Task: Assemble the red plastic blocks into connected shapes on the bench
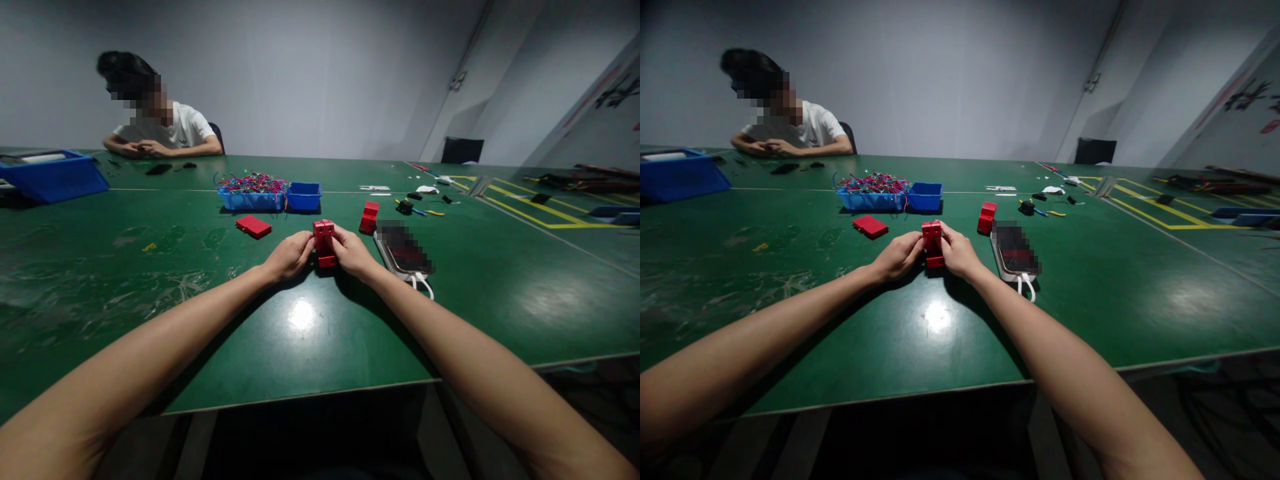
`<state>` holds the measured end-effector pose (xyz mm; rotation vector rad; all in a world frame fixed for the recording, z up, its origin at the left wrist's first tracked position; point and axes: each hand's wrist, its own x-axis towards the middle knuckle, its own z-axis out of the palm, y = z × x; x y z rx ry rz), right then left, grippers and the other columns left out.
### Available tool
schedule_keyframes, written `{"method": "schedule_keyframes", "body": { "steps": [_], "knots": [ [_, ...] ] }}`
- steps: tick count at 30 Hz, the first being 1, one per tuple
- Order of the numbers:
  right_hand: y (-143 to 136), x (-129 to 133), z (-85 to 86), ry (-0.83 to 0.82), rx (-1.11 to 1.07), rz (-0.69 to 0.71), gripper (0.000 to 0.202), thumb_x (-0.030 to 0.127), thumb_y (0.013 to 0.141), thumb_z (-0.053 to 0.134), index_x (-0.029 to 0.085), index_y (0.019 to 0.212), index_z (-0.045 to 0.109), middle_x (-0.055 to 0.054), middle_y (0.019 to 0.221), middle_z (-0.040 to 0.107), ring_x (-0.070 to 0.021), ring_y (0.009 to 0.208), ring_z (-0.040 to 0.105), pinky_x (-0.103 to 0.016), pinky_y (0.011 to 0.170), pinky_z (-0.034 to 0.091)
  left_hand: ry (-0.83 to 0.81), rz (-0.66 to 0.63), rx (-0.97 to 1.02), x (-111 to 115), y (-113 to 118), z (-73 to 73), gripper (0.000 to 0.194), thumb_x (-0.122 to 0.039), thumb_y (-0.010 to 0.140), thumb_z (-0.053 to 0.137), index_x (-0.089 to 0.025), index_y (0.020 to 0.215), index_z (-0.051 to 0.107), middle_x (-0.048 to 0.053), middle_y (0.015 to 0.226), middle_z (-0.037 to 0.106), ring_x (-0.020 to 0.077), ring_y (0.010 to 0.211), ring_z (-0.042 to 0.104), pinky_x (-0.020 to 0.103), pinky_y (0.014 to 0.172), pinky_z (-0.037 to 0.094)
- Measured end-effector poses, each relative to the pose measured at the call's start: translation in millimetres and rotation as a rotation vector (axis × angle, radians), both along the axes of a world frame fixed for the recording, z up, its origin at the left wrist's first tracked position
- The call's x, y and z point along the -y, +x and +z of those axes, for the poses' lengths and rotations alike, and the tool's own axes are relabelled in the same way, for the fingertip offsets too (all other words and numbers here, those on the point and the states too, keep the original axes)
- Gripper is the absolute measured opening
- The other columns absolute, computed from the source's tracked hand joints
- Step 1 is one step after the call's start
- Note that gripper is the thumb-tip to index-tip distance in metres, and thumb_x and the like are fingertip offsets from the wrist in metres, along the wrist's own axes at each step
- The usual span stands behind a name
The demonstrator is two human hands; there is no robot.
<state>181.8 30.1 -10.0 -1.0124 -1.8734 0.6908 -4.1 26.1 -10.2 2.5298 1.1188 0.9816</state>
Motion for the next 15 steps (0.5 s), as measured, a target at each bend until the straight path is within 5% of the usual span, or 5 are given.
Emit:
{"method": "schedule_keyframes", "body": {
  "steps": [15],
  "knots": [
    [-0.8,-0.3,0.5,-0.044,0.003,-0.026,0.033,0.022,0.093,0.045,0.021,0.123,0.060,-0.006,0.111,0.071,-0.0208,0.101,0.066,-0.040,0.097,0.050,0.005,-0.014,0.007,-1.5,-0.1,-0.7,0.033,-0.032,0.096,0.040,-0.014,0.110,0.063,0.013,0.104,0.071,0.0235,0.093,0.066,0.037,0.088,0.052]
  ]
}}
